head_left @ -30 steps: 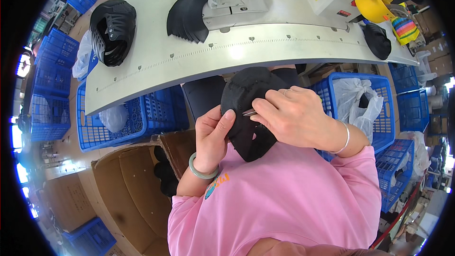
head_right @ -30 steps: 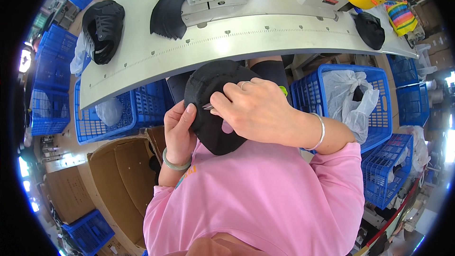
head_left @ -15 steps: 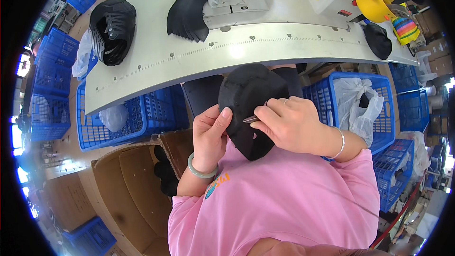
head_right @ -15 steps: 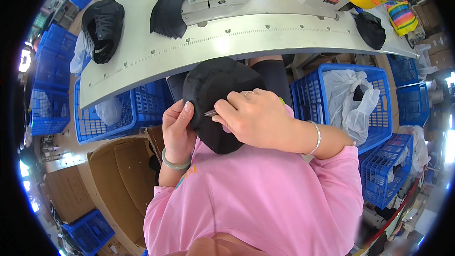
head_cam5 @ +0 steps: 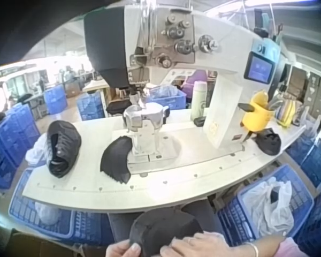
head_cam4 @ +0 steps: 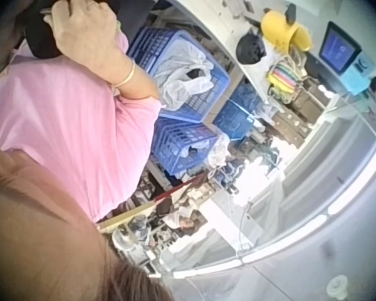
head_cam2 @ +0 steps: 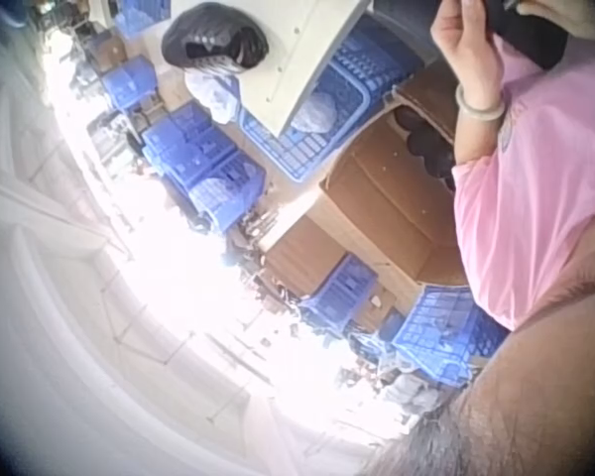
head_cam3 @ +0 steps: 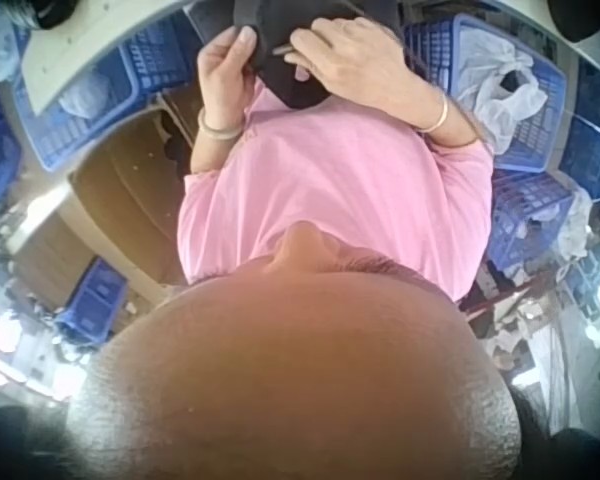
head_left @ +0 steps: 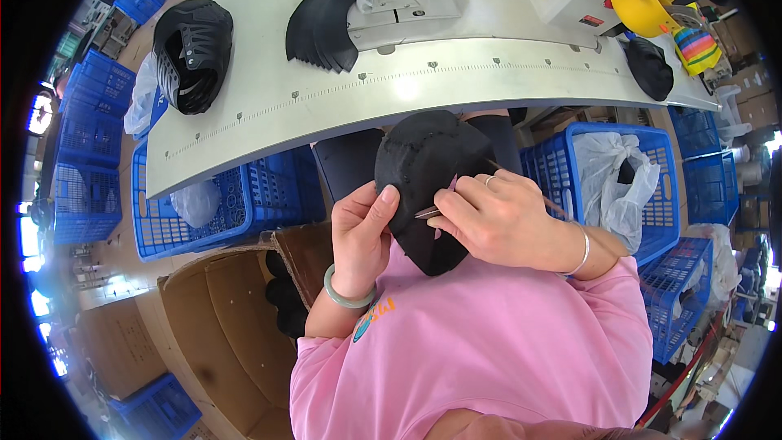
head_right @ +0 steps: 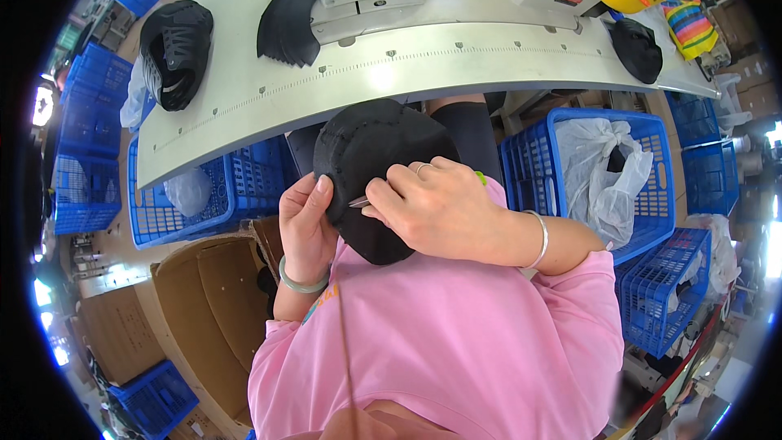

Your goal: Stitching shoe upper components using a sewing machine and trimming threads.

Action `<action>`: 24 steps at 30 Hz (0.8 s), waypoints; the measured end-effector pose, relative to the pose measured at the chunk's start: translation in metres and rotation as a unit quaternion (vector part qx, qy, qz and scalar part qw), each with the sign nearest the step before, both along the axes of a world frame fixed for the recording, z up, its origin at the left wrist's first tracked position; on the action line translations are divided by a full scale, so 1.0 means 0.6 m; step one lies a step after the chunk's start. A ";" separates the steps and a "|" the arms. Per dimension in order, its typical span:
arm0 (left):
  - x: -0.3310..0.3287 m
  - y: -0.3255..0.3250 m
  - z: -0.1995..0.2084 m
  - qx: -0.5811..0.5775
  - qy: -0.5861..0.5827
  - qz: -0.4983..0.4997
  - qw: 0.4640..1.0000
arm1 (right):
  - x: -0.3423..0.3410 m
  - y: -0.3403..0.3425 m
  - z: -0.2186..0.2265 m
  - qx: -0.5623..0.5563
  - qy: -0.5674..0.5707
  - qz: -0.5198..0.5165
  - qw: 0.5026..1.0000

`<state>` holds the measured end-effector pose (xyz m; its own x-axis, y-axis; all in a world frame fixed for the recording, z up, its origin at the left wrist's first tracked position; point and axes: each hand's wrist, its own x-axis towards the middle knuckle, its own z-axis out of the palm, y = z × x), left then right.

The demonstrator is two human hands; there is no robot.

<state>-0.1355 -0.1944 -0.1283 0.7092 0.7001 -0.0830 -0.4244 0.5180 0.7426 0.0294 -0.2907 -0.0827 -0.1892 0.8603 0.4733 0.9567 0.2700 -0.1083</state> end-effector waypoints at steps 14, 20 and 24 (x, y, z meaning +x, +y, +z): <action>0.000 -0.005 -0.002 0.011 0.012 0.012 1.000 | -0.004 -0.003 0.002 -0.017 -0.016 -0.006 1.000; -0.001 -0.007 -0.002 0.041 0.008 0.012 0.999 | -0.006 0.002 -0.004 -0.026 0.011 0.008 1.000; 0.001 -0.005 0.002 0.006 0.004 0.001 1.000 | -0.003 0.001 -0.010 -0.013 0.025 0.005 1.000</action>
<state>-0.1347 -0.1971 -0.1269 0.7075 0.7021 -0.0801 -0.4196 0.5086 0.7518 0.0278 -0.2902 -0.0888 -0.1743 0.8711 0.4592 0.9474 0.2755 -0.1628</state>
